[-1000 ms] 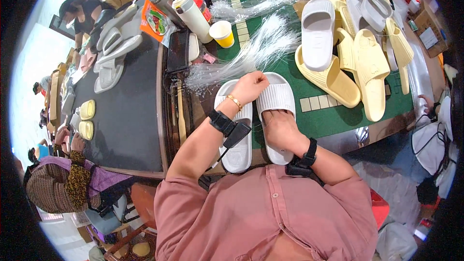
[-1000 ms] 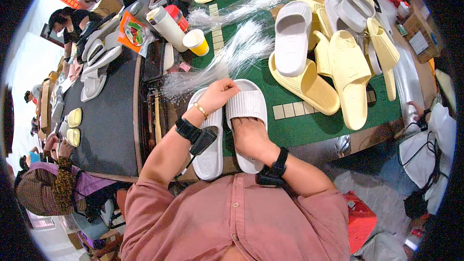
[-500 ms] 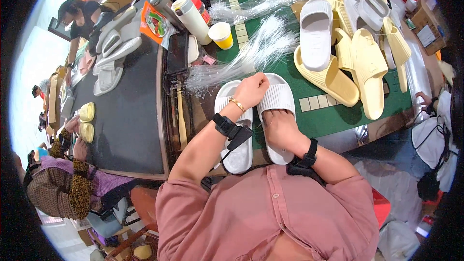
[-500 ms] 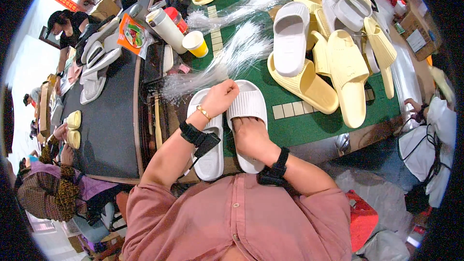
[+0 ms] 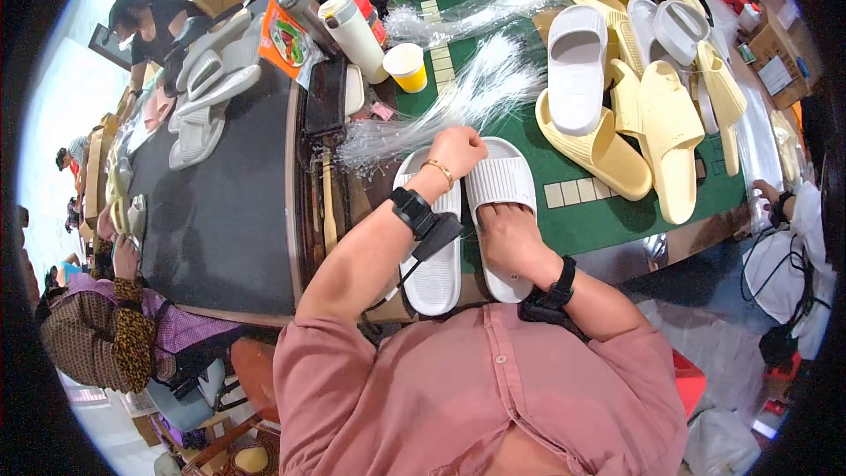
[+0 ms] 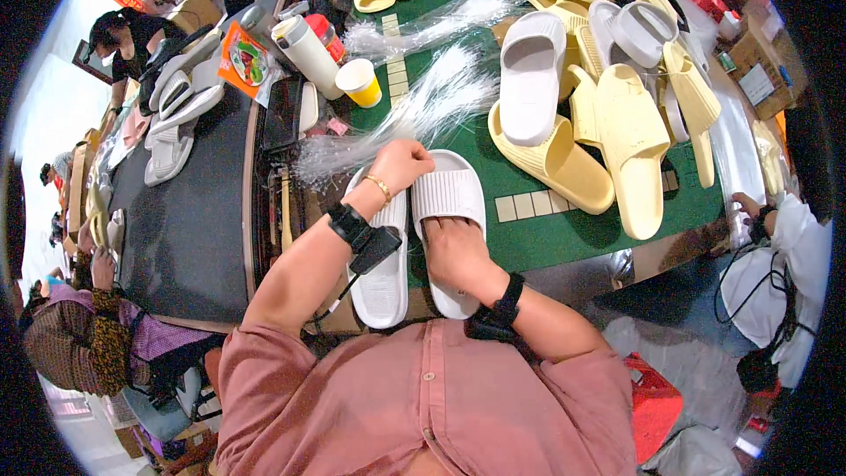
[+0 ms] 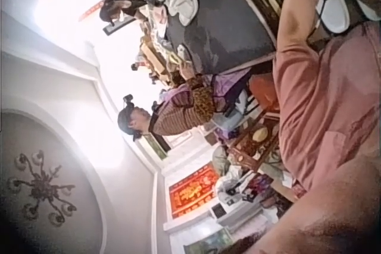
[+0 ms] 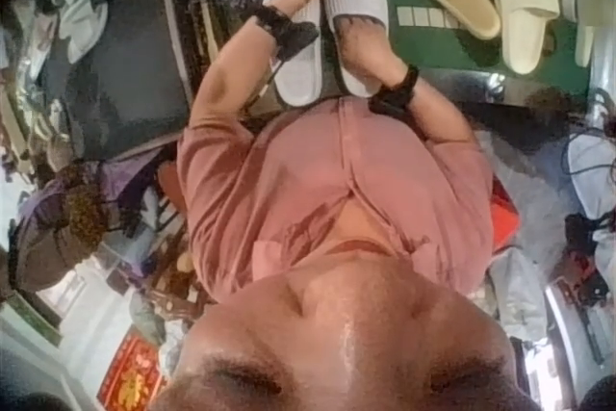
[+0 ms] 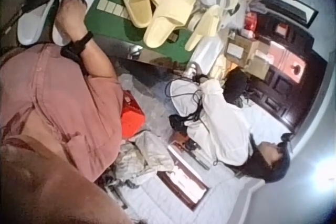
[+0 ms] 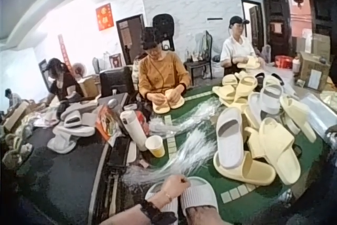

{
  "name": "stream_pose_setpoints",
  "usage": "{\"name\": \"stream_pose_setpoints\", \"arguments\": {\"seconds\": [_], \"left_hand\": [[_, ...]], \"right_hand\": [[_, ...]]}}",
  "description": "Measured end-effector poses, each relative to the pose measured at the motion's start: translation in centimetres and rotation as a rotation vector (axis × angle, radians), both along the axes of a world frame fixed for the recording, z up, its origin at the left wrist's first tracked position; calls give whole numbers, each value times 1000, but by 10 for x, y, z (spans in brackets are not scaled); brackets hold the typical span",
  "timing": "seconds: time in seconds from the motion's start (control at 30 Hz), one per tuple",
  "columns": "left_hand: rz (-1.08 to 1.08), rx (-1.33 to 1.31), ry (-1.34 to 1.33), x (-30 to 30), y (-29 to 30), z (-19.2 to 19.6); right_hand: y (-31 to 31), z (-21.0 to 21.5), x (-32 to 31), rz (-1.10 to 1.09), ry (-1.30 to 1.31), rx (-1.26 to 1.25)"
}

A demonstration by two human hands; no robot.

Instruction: Checking and sorting finished foam slides or sandals at a manufacturing station.

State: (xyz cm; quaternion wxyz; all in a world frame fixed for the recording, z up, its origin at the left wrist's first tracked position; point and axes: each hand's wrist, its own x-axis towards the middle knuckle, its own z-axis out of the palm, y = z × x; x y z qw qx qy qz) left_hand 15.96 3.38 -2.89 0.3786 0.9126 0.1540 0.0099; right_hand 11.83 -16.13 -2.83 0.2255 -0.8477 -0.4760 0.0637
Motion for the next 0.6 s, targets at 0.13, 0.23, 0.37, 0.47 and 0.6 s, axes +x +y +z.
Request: {"name": "stream_pose_setpoints", "arguments": {"seconds": [0.13,0.23,0.37,0.47,0.6], "left_hand": [[-130,125,39,19,-2,-1],[-194,428,148,30,0,-16],[-288,570,251,37,0,-13],[-255,508,162,33,-1,-10],[-176,383,82,29,9,-20]], "right_hand": [[-4,8,1,-25,10,-39],[1,18,3,-15,184,-118],[1,-4,2,-20,202,45],[-2,1,-1,1,139,57],[-6,9,-1,24,187,36]]}}
